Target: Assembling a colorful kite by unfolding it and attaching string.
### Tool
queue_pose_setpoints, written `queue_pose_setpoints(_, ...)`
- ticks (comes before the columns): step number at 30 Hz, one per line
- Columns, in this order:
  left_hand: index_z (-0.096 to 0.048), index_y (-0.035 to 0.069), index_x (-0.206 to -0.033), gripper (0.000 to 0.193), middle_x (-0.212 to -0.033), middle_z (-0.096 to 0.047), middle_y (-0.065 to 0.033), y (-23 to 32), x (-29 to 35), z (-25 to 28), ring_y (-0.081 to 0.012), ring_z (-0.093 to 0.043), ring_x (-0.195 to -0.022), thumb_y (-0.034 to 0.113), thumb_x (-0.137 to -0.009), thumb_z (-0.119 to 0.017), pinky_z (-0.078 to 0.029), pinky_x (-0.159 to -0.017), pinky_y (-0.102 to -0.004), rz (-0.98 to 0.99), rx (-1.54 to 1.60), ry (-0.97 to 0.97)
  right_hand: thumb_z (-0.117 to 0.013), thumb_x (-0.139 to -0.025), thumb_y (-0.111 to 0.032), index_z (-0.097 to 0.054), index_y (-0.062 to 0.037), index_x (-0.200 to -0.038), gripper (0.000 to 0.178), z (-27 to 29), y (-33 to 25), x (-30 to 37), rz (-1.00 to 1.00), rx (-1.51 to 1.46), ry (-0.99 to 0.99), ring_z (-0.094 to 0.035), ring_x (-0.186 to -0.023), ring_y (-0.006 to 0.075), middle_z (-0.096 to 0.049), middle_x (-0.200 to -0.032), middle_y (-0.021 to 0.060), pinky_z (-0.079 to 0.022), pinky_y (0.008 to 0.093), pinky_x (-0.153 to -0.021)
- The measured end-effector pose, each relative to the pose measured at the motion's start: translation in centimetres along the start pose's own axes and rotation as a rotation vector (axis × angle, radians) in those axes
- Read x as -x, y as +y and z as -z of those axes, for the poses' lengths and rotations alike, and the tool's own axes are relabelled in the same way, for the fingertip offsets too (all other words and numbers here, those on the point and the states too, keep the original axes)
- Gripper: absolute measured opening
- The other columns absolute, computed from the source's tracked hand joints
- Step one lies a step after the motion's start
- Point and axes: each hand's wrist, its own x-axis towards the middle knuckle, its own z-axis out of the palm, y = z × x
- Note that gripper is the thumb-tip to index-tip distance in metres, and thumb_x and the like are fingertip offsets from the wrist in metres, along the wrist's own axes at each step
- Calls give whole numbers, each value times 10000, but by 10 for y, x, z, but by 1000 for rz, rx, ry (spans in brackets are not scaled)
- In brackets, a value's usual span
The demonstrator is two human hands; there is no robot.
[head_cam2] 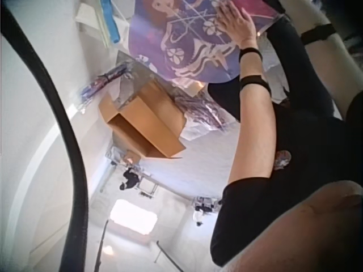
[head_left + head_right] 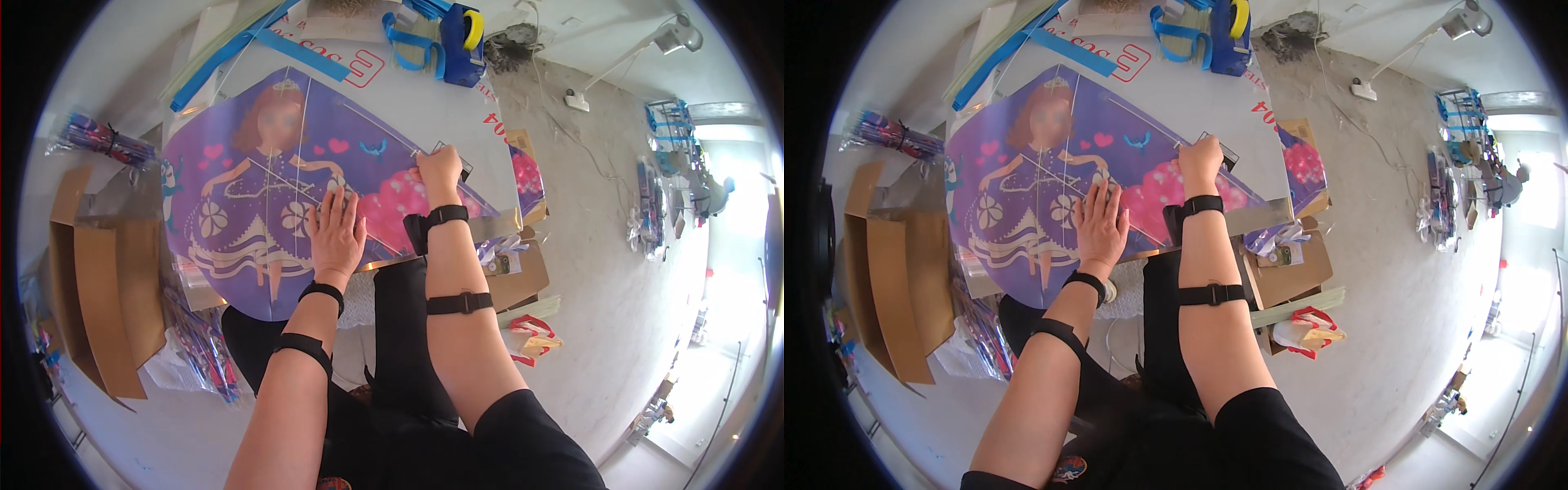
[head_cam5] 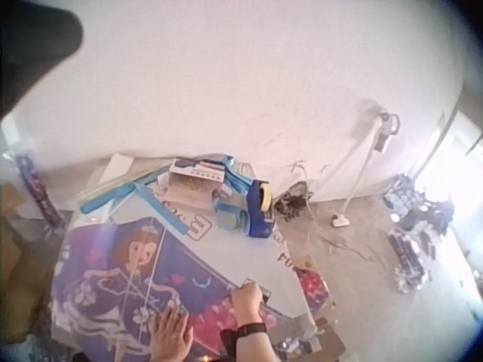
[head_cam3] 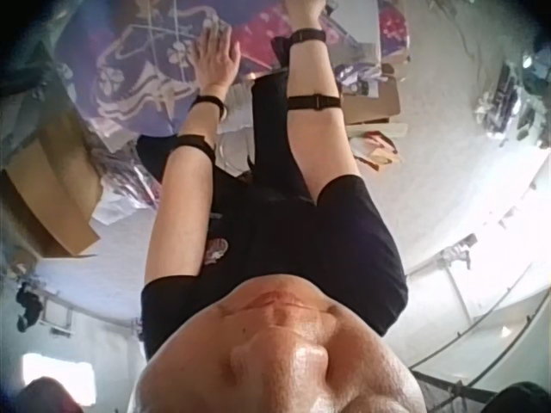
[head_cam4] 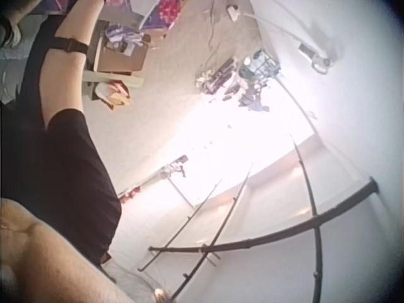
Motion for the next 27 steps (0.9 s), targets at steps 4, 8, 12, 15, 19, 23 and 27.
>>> queue_pose_setpoints(4, -470, 142, -1331, 453, -1422, -402, -83, 1, -1, 1, -260, -351, -1331, 316, -914, -505, -244, -1082, -492, 0, 12, 11, -616, -771, -18, -561, 62, -770, 97, 5, -1, -25, 18, 284, -136, -645, -456, 212, -636, -568, 145, -511, 267, -458)
queue_pose_setpoints(8, -481, 140, -1323, 447, -1424, -401, -84, 2, -1, 1, -261, -357, -1327, 323, -916, -505, -253, -1078, -494, 2, -1, -5, -644, -773, -92, -608, 7, -621, 185, 11, -6, -34, -2, 409, -286, -637, -442, 187, -628, -514, 111, -508, 264, -473)
queue_pose_setpoints(12, -487, 138, -1317, 441, -1420, -404, -85, -2, 1, 2, -262, -359, -1325, 329, -920, -500, -257, -1076, -500, 5, -11, -5, -704, -770, -228, -621, 13, -577, 320, 17, -8, -27, 75, 551, -385, -620, -430, 175, -633, -523, 93, -509, 270, -481)
queue_pose_setpoints(15, -478, 139, -1324, 446, -1422, -402, -85, 3, -3, 3, -262, -354, -1328, 330, -922, -494, -252, -1078, -503, 1, 5, -10, -712, -792, -297, -640, 25, -642, 363, 27, -8, -29, 124, 661, -366, -607, -435, 145, -644, -557, 110, -478, 272, -423)
queue_pose_setpoints(19, -482, 138, -1319, 441, -1421, -403, -83, 1, 0, 2, -261, -354, -1329, 325, -921, -494, -248, -1083, -500, 6, -18, -23, -707, -800, -310, -623, 23, -649, 375, 28, -12, -31, 55, 561, -466, -609, -447, 150, -642, -570, 114, -468, 267, -407)
queue_pose_setpoints(23, -490, 150, -1321, 433, -1424, -401, -69, 1, -1, 3, -229, -322, -1348, 347, -938, -446, -214, -1106, -486, 15, -13, -29, -684, -820, -294, -613, 37, -646, 381, 28, -11, -31, -13, 351, -357, -610, -443, 161, -641, -579, 116, -487, 265, -420)
queue_pose_setpoints(27, -487, 148, -1325, 433, -1428, -398, -73, 9, -6, 6, -236, -328, -1345, 331, -934, -455, -214, -1107, -482, 9, 6, -35, -676, -828, -241, -610, 54, -626, 363, 38, 5, -50, -9, 171, -400, -623, -449, 173, -640, -572, 124, -504, 268, -423)
